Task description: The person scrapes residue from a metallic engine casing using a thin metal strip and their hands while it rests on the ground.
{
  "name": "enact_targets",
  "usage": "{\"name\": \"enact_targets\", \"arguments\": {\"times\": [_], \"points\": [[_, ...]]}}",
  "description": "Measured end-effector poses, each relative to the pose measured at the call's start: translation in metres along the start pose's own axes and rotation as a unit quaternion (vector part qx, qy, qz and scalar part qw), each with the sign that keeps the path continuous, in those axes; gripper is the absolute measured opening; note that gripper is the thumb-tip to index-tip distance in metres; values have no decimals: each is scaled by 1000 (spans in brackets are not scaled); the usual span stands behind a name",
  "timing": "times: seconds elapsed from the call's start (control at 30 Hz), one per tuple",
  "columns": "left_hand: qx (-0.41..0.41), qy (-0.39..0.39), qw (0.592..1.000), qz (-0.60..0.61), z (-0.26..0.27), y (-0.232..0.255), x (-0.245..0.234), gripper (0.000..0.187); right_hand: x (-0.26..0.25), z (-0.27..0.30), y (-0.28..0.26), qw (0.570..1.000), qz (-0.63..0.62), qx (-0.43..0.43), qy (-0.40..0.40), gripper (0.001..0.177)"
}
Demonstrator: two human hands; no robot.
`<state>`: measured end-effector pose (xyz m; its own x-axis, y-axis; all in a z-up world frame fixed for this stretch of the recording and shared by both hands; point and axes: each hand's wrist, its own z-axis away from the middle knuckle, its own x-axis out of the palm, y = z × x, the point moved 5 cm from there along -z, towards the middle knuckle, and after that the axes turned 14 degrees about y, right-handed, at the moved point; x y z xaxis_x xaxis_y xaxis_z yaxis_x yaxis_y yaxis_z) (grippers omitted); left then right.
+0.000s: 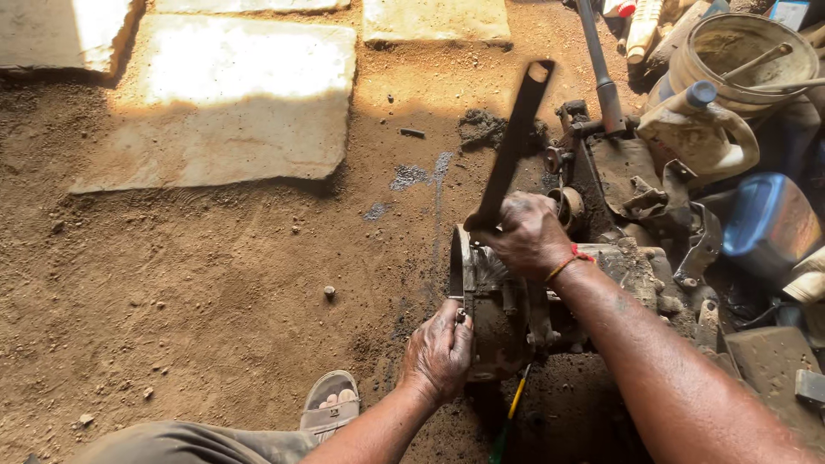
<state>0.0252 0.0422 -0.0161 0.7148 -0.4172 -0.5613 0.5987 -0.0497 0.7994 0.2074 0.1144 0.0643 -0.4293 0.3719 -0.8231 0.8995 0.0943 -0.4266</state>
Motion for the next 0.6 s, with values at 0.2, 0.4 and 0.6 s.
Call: {"name": "enact_targets", "arguments": {"times": [0.2,0.4,0.6], "points": [[4,1,1000,-5,2,3,-3,36,2,-1,-11,997,-22,-21,-65,13],[-32,-10,999,8,4,5,-6,28,-9,18,-4,993,-68,1,-101,14],[22,40,999,25,1,5,-11,26,-59,21,15,980,-124,152,32,20]]}}
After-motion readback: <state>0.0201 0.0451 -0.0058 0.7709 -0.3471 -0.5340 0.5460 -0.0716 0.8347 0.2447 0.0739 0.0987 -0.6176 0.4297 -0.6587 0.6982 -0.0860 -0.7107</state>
